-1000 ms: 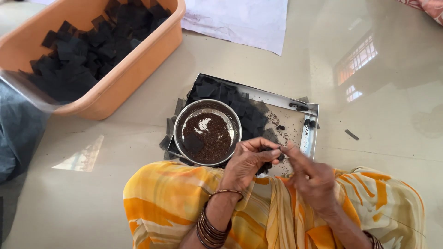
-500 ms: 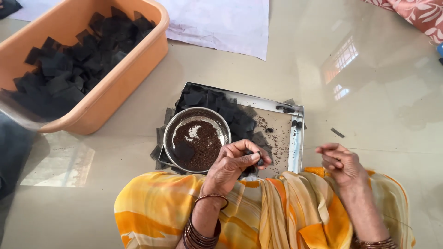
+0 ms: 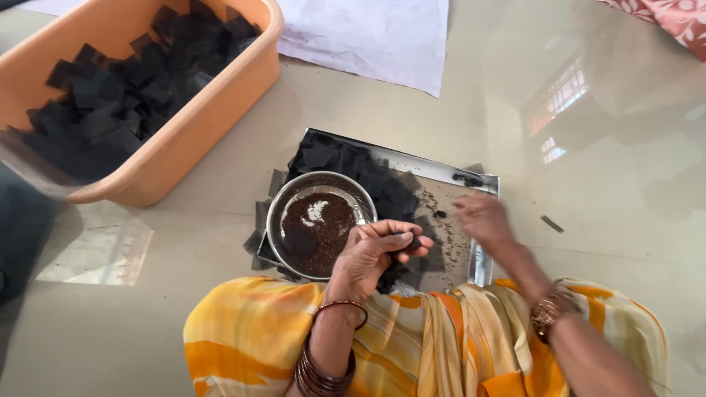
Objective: The person is manually rolling small black paper tubes and filling them with a brown powder, likely tobacco or incense.
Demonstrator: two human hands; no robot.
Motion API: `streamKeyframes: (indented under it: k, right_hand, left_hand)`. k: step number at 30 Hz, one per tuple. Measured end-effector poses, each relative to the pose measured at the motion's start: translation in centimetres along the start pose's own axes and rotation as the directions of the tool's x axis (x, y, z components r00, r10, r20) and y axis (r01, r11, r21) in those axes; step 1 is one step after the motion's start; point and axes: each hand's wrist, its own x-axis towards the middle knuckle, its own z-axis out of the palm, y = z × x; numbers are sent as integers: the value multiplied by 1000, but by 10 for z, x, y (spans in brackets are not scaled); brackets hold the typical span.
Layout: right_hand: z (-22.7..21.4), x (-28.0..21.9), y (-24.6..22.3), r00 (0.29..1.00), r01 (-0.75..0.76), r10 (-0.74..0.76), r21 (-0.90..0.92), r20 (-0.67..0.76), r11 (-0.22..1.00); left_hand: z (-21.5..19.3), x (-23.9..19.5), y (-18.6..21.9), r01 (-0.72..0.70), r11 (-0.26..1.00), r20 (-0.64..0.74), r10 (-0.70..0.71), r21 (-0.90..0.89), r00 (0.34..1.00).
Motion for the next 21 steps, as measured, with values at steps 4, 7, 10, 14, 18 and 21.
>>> streamKeyframes:
  k: [4,7,10,14,18,21]
  right_hand:
    - [37,5,-11,984,176,-171,-193,41,965]
    - [44,-2,-10,948,-125,159,-135,277,983]
    - [37,2,-23,939,-161,204,-169,276,972]
    - [9,10,-42,916,-340,327,17,232,940]
    - [-51,11,-67,786,-601,495,647,371,470]
    - [-97,1,-102,795,-575,441,751,417,326]
  left_hand:
    - [7,-4,2,13,999,-85,-10,32,996]
    - [2,7,-12,-47,983,-103,66,178,993]
    - [-5,13,-22,-86,987,-108,101,138,989]
    - [1,8,-20,-8,970,-111,36,243,993]
    - [9,8,-24,11,880,-217,105,475,970]
    - [6,18,-37,-121,907,-186,211,404,960]
